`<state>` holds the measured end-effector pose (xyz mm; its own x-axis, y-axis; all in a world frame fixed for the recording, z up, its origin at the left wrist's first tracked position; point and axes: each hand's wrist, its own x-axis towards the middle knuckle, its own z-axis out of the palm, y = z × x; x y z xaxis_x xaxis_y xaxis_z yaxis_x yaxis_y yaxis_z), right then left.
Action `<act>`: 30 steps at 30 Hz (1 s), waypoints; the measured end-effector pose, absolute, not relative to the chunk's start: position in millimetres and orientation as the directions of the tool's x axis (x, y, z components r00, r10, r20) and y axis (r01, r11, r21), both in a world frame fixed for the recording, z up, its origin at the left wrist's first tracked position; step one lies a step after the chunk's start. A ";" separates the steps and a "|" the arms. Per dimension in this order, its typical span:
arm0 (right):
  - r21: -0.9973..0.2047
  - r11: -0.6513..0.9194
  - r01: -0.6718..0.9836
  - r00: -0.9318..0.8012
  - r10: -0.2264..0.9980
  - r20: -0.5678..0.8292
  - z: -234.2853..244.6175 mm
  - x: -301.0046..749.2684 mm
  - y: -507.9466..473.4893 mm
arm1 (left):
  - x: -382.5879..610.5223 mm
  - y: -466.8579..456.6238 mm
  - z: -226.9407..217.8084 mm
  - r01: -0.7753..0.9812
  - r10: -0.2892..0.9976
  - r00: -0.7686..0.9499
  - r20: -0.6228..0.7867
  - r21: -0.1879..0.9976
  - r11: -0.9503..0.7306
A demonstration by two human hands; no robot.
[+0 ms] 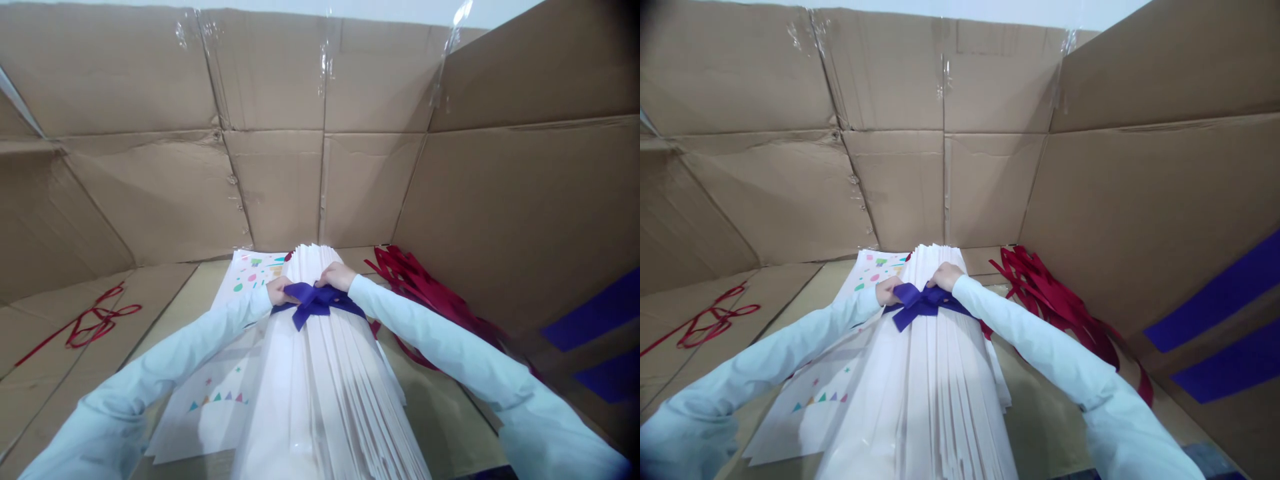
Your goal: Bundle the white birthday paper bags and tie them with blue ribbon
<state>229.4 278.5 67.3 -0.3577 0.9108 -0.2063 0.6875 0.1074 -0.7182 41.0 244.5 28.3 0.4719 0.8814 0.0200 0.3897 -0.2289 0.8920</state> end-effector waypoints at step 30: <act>-0.722 -0.003 0.692 0.378 0.854 0.359 44.3 355.7 370.4 | 43.5 239.7 29.9 0.409 0.897 0.441 0.022 0.885 -0.222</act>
